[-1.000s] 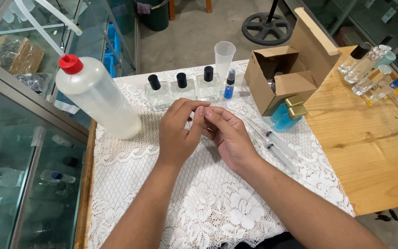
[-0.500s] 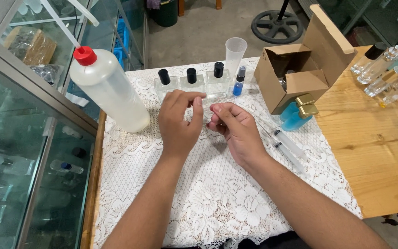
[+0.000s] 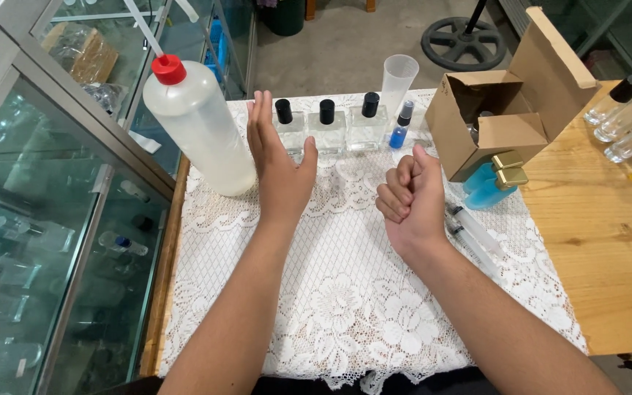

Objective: The person fills glass bottles with liquid from a plastic cup using a syringe and attaches spray nozzles and caps.

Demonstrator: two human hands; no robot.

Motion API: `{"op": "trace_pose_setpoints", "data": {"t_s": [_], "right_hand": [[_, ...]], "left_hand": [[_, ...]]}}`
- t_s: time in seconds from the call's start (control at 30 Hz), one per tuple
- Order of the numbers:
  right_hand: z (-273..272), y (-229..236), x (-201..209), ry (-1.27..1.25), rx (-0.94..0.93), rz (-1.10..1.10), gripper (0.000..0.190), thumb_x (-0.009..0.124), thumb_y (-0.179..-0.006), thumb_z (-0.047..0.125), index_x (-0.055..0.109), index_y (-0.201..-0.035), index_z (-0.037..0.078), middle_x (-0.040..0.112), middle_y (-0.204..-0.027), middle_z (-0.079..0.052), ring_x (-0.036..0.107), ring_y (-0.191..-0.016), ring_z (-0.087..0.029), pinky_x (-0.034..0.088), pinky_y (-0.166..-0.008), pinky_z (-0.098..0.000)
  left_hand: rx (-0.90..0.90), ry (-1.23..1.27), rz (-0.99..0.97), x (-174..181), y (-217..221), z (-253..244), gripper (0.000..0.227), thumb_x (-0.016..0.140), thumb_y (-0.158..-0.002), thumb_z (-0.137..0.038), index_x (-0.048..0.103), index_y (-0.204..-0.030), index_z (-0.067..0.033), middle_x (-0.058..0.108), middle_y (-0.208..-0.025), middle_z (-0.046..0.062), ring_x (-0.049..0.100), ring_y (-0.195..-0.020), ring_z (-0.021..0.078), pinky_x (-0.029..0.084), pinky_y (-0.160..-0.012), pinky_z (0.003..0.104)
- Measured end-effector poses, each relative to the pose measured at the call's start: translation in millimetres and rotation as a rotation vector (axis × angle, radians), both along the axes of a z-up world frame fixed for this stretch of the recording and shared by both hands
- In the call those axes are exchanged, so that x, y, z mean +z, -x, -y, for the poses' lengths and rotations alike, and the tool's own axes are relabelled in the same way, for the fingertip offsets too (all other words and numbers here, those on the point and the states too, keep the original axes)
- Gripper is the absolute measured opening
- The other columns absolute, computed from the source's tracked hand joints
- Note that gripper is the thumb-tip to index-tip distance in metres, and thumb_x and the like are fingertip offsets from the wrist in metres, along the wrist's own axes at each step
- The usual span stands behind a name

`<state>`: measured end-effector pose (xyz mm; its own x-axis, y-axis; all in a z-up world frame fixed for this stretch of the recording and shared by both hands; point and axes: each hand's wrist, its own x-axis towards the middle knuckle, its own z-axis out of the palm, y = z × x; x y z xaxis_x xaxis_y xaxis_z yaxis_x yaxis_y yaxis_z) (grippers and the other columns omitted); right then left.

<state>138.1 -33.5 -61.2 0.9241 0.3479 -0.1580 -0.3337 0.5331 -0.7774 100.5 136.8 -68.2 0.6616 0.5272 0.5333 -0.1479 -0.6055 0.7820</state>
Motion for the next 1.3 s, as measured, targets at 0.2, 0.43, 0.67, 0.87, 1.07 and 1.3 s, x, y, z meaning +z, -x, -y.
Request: {"op": "trace_pose_setpoints", "data": {"t_s": [0.2,0.43,0.67,0.87,1.07,1.3], "right_hand": [[1,-9,-18,-0.021,0.060,-0.023,0.044,0.049,-0.099,0.048,0.038,-0.067,0.020,0.017,-0.050,0.009,0.021,-0.035,-0.004,0.018,-0.032,-0.0176],[1,-11,-19,-0.053,0.094,-0.057,0.042,0.048,-0.097,0.047,0.037,-0.067,0.020,0.016,-0.050,0.009,0.019,-0.035,-0.004,0.017,-0.032,-0.0186],[-2,-4,-12,0.075,0.139,-0.027,0.035,0.048,-0.099,0.041,0.038,-0.073,0.021,0.014,-0.057,0.011,0.018,-0.039,-0.004,0.019,-0.035,-0.0185],[-3,-3,-11,0.136,0.128,-0.021,0.029,0.050,-0.100,0.036,0.040,-0.078,0.021,0.013,-0.060,0.012,0.017,-0.042,-0.003,0.019,-0.037,-0.0183],[-3,-3,-12,0.133,0.118,-0.040,0.027,0.051,-0.099,0.035,0.041,-0.079,0.021,0.013,-0.062,0.012,0.017,-0.043,-0.003,0.019,-0.038,-0.0174],[-4,-3,-11,0.133,0.105,-0.060,0.026,0.051,-0.099,0.034,0.041,-0.078,0.021,0.013,-0.061,0.012,0.018,-0.044,-0.003,0.020,-0.039,-0.0177]], "left_hand": [[0.015,0.277,-0.249,-13,-5,-8,0.087,0.065,-0.098,-0.014,0.007,-0.163,-0.0197,0.023,-0.167,0.017,0.017,-0.156,0.0364,0.030,-0.123,0.054],[0.040,0.236,-0.237,-6,-3,-4,0.088,0.067,-0.096,-0.012,0.010,-0.163,-0.0181,0.026,-0.164,0.019,0.020,-0.154,0.0396,0.029,-0.123,0.057],[0.039,0.090,-0.152,-6,-3,-4,0.087,0.066,-0.095,-0.006,0.013,-0.163,-0.0169,0.022,-0.167,0.014,0.018,-0.156,0.0362,0.022,-0.127,0.055],[0.015,-0.141,-0.008,-4,-4,6,0.088,0.070,-0.094,-0.003,0.020,-0.165,-0.0173,0.022,-0.171,0.008,0.015,-0.161,0.0297,0.013,-0.131,0.048],[-0.032,-0.385,-0.039,-5,-7,10,0.083,0.073,-0.092,-0.005,0.030,-0.162,-0.0176,0.037,-0.167,0.002,0.020,-0.160,0.0226,0.008,-0.131,0.045],[-0.057,-0.482,-0.188,-3,-10,7,0.085,0.075,-0.088,-0.009,0.032,-0.161,-0.0160,0.035,-0.168,0.003,0.016,-0.159,0.0213,-0.001,-0.130,0.046]]}}
